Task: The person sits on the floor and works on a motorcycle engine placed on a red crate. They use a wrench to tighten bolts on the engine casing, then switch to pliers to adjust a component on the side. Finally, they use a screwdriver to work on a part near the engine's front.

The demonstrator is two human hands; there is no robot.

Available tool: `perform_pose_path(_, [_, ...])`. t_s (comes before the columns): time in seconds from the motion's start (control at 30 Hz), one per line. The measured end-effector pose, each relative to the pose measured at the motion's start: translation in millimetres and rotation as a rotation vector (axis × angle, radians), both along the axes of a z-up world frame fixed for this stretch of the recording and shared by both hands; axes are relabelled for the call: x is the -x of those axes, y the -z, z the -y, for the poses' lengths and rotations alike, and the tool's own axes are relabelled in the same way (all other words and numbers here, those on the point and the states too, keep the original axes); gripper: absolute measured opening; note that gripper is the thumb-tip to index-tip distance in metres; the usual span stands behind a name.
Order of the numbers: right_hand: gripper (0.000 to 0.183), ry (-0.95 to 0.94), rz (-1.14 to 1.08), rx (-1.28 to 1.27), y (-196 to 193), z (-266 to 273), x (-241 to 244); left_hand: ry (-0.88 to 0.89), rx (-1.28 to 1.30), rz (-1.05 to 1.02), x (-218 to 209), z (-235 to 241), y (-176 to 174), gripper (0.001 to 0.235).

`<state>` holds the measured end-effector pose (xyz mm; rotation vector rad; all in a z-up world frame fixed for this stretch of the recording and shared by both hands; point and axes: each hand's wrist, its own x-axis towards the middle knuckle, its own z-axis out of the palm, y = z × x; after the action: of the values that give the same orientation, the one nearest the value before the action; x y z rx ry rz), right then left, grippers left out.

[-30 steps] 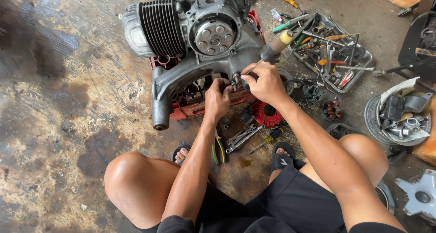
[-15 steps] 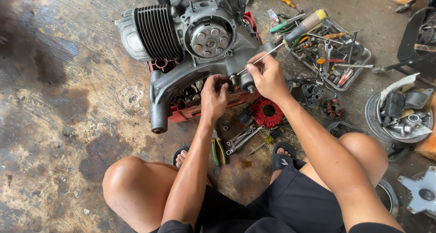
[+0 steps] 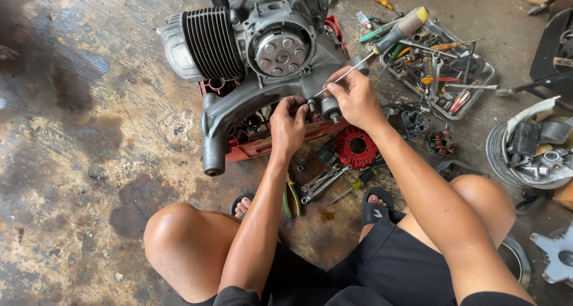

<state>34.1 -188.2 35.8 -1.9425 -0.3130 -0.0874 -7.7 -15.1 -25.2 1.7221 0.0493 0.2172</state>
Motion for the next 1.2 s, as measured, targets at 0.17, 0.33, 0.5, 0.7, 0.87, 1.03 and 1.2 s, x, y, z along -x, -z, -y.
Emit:
perform_pose_path(0.17, [0.007,-0.008,-0.029,-0.011,0,3,-1,0.017,-0.007,-0.015,-1,-1,-2,0.013])
perform_pose_path(0.33, [0.007,-0.016,-0.046,0.008,-4,3,0,0.03,-0.005,-0.027,-3,-1,1,0.011])
perform_pose_path(0.5, [0.007,-0.034,-0.042,-0.02,-4,3,0,0.032,-0.027,-0.018,-1,2,1,0.011])
perform_pose_path(0.7, [0.008,-0.029,-0.068,-0.003,-4,5,1,0.073,-0.066,0.028,-2,-1,0,0.011])
perform_pose_path(0.87, [0.009,-0.035,-0.064,0.013,-3,7,1,0.092,-0.089,0.01,-1,-4,-4,0.012])
perform_pose_path(1.03, [0.008,-0.035,-0.068,0.08,-9,5,6,0.1,-0.103,0.036,-1,-5,-4,0.013])
perform_pose_path(1.2, [0.011,-0.034,-0.08,0.131,-8,10,8,0.099,-0.148,0.105,0,-4,-2,0.011])
